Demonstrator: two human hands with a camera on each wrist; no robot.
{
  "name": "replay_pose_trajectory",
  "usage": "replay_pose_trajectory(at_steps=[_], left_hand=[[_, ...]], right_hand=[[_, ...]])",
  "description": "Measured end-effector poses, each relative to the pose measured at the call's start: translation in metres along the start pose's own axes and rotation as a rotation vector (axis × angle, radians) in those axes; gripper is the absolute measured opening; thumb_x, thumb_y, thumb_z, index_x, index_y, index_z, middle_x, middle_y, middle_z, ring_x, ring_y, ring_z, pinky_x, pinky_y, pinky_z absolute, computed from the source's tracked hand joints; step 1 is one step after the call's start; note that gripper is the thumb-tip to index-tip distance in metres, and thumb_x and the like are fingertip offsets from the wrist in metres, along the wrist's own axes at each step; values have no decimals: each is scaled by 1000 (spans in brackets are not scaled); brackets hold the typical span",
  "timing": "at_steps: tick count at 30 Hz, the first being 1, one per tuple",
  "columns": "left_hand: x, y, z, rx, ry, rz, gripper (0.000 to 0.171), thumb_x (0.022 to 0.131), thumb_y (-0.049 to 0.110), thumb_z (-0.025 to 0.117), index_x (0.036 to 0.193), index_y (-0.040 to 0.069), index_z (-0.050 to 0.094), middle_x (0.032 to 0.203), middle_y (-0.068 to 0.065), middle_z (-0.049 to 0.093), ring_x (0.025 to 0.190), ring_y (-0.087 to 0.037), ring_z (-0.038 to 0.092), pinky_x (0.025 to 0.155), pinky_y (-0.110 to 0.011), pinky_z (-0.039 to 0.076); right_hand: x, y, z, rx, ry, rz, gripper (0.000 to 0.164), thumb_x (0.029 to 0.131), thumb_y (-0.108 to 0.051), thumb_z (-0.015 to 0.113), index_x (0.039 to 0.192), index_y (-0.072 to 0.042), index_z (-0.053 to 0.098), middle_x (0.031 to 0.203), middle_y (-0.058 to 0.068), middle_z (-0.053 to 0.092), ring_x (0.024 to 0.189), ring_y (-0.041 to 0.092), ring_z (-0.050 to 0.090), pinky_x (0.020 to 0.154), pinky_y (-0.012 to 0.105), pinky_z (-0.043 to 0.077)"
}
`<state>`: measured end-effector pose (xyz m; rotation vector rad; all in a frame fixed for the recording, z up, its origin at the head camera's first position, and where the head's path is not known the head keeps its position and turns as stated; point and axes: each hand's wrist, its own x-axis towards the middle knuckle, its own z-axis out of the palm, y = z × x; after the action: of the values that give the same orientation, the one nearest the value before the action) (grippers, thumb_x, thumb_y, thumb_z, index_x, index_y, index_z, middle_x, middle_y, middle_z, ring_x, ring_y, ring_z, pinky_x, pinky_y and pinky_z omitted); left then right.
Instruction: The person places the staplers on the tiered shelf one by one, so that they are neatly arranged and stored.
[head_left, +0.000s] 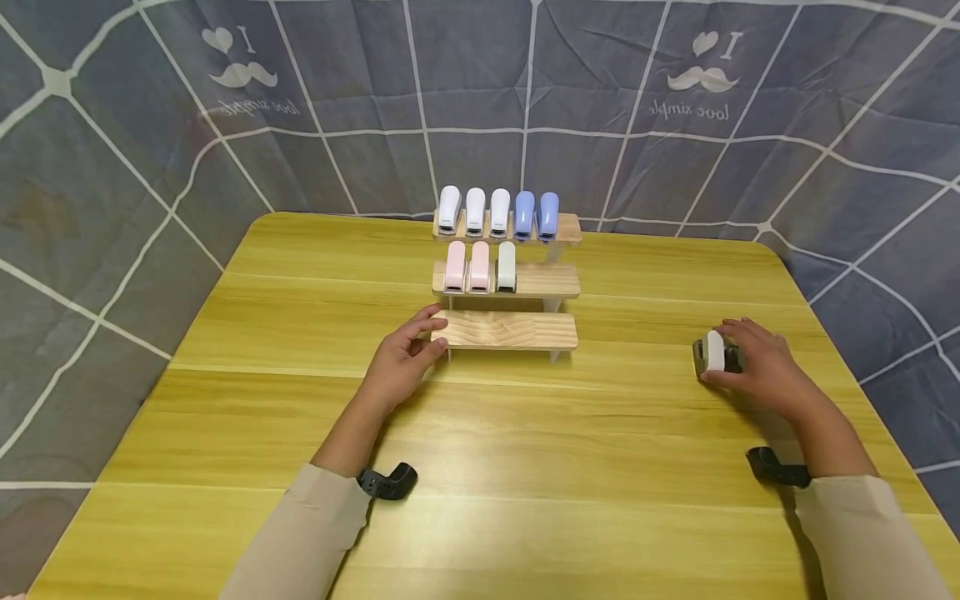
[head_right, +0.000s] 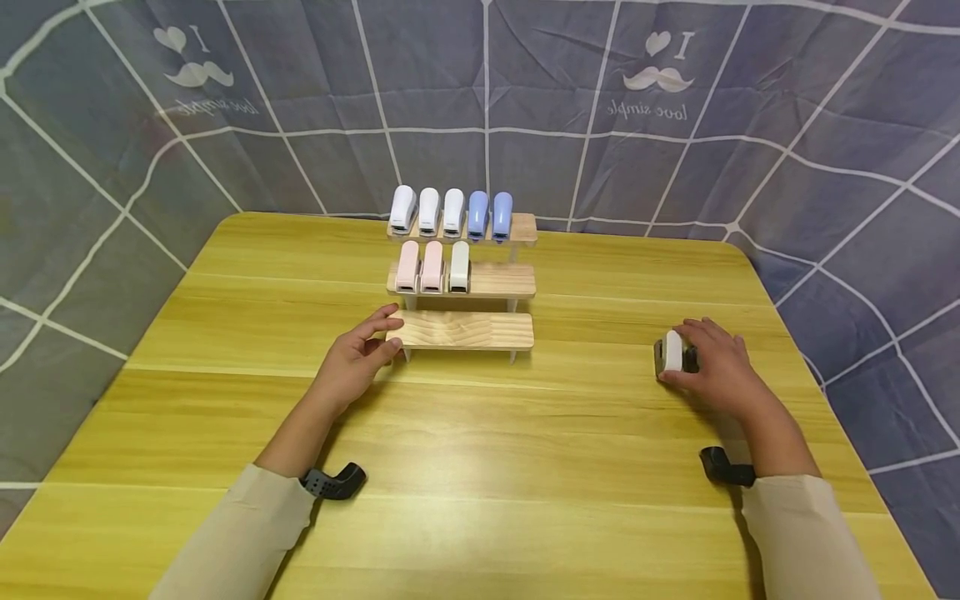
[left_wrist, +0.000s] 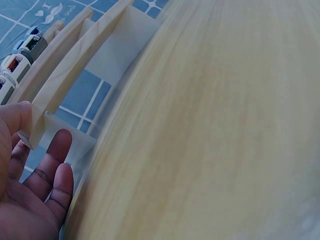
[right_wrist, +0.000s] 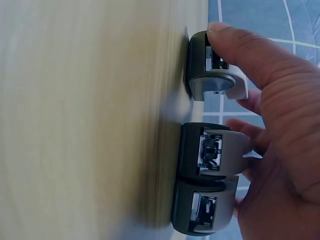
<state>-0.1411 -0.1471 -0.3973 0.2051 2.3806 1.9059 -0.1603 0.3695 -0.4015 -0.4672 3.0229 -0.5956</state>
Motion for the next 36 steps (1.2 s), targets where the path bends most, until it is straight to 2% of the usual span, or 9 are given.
replay_pose_trajectory(at_steps=[10, 16, 19, 23, 26, 28, 30, 34, 36], left_hand=[[0, 2, 1, 15, 10, -9, 32, 99, 7, 62, 129, -4, 60, 155, -7, 40, 137, -26, 43, 100, -41, 43], [0, 0, 1, 11, 2, -11, 32, 99, 8, 61, 130, -3, 60, 155, -7, 40, 138, -26, 42, 100, -39, 43], [0, 0, 1, 12, -2, -9, 33, 99, 8, 61, 130, -4, 60, 156, -7, 39, 135, -27, 45, 94, -31, 44], [-1, 1, -1, 14, 2, -7, 33, 99, 8, 61, 130, -4, 60, 156, -8, 39, 133, -27, 46, 88, -23, 44], [-1, 1, -1, 16, 5, -6, 33, 99, 8, 61, 130, -4, 60, 156, -8, 39, 136, -26, 44, 92, -27, 44], [0, 0, -2, 12, 7, -6, 33, 99, 8, 61, 130, -3, 60, 156, -6, 40, 137, -26, 42, 95, -33, 43], [2, -7, -1, 8, 8, 2, 32, 99, 10, 62, 129, -2, 61, 155, -4, 40, 137, -24, 42, 96, -33, 43], [8, -23, -1, -1, 12, 16, 32, 99, 14, 64, 129, 2, 62, 155, 1, 41, 137, -21, 43, 96, -29, 44], [10, -28, 0, -2, 12, 19, 32, 99, 14, 64, 129, 3, 62, 155, 1, 41, 137, -21, 43, 93, -24, 44]], right_hand=[[-1, 1, -1, 12, -37, 25, 80, 84, -23, 81, 141, 11, 37, 143, 39, 33, 139, 56, 16, 102, 78, 1], [-3, -5, -4, 106, 13, 100, 79, 89, -26, 78, 144, 11, 34, 145, 41, 31, 135, 61, 22, 105, 73, -10], [-2, -17, -10, 165, 49, 163, 80, 92, -30, 74, 147, 9, 31, 144, 40, 33, 127, 60, 33, 106, 72, 11], [4, -38, -20, 267, 66, 202, 78, 94, -33, 70, 151, 4, 30, 147, 33, 35, 128, 53, 36, 91, 64, 34], [8, -52, -22, 363, 45, 164, 75, 95, -28, 70, 151, 1, 30, 147, 27, 39, 135, 50, 33, 101, 51, 37], [11, -61, -21, 422, 35, 123, 71, 96, -22, 69, 151, 0, 30, 142, 23, 43, 134, 45, 38, 99, 32, 42], [14, -69, -17, 467, 35, 75, 69, 95, -16, 69, 150, 1, 30, 137, 18, 47, 130, 31, 46, 93, 17, 43], [24, -84, -6, 535, 77, -23, 66, 92, -2, 69, 148, 2, 33, 130, 12, 50, 114, 6, 49, 87, 12, 43], [29, -91, -2, 550, 88, -56, 67, 91, 1, 70, 148, 2, 34, 130, 13, 51, 112, 2, 50, 89, 13, 41]])
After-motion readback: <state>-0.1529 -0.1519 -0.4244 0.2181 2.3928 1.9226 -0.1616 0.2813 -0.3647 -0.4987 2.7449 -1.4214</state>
